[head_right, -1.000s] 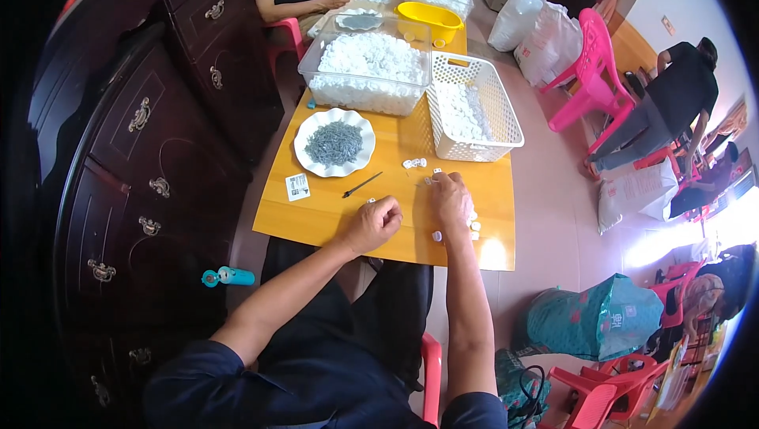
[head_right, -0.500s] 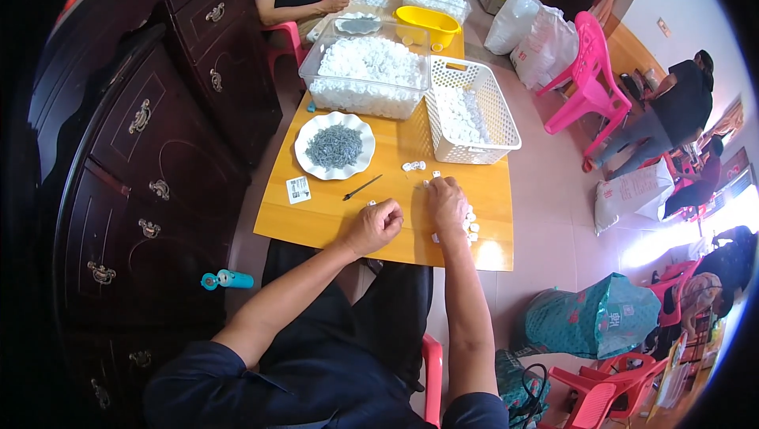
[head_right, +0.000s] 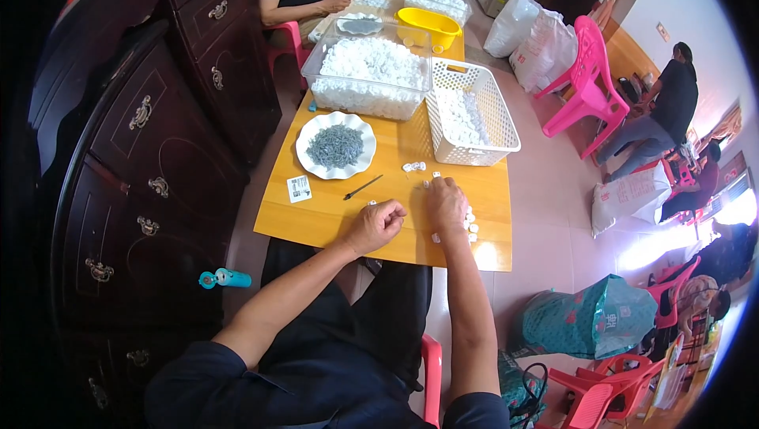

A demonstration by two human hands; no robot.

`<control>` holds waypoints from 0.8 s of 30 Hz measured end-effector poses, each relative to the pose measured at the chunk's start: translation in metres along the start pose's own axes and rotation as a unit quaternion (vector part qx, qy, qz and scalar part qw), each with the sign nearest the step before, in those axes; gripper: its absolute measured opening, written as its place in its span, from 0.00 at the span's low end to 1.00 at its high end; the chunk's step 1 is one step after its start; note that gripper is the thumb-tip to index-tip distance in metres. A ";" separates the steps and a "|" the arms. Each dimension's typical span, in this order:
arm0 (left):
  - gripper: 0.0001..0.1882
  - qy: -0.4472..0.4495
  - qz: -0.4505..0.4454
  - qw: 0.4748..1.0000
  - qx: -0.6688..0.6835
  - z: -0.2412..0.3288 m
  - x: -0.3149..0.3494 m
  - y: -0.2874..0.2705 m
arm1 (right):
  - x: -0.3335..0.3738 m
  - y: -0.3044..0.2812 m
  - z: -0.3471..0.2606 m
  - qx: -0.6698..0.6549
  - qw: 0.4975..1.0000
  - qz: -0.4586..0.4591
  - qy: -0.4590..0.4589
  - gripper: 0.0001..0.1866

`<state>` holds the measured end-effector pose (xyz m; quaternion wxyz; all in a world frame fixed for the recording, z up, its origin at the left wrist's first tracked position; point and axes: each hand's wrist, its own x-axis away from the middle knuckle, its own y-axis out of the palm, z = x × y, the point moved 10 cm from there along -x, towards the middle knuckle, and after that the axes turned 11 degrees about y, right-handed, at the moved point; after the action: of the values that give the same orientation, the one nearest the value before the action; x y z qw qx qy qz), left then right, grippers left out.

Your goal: Manually assembling small white plastic components at a table.

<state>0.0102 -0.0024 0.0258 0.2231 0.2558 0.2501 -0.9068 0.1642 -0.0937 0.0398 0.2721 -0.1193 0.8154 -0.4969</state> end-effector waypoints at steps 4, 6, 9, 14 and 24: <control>0.04 -0.013 0.022 0.999 0.046 -0.002 0.001 -0.002 | 0.008 -0.021 -0.004 -0.066 0.997 0.024 0.017 0.06; 0.03 -0.006 0.031 0.999 0.036 -0.001 0.001 -0.006 | 0.025 -0.048 -0.019 -0.152 0.986 0.062 0.003 0.05; 0.02 0.005 0.042 0.999 0.034 0.000 -0.002 -0.008 | 0.050 -0.041 -0.009 -0.254 0.964 -0.007 0.078 0.06; 0.03 -0.016 0.032 0.998 0.045 -0.009 -0.001 -0.005 | 0.102 -0.031 -0.001 -0.365 0.915 -0.036 0.166 0.07; 0.04 -0.089 -0.026 0.988 0.125 0.004 0.022 0.012 | 0.144 -0.014 0.009 -0.482 0.851 -0.060 0.199 0.07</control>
<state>-0.0014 -0.0198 0.0123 0.1874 0.1937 0.1209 -0.9554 0.0501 -0.1743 0.0024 -0.0181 -0.1830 0.9805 -0.0696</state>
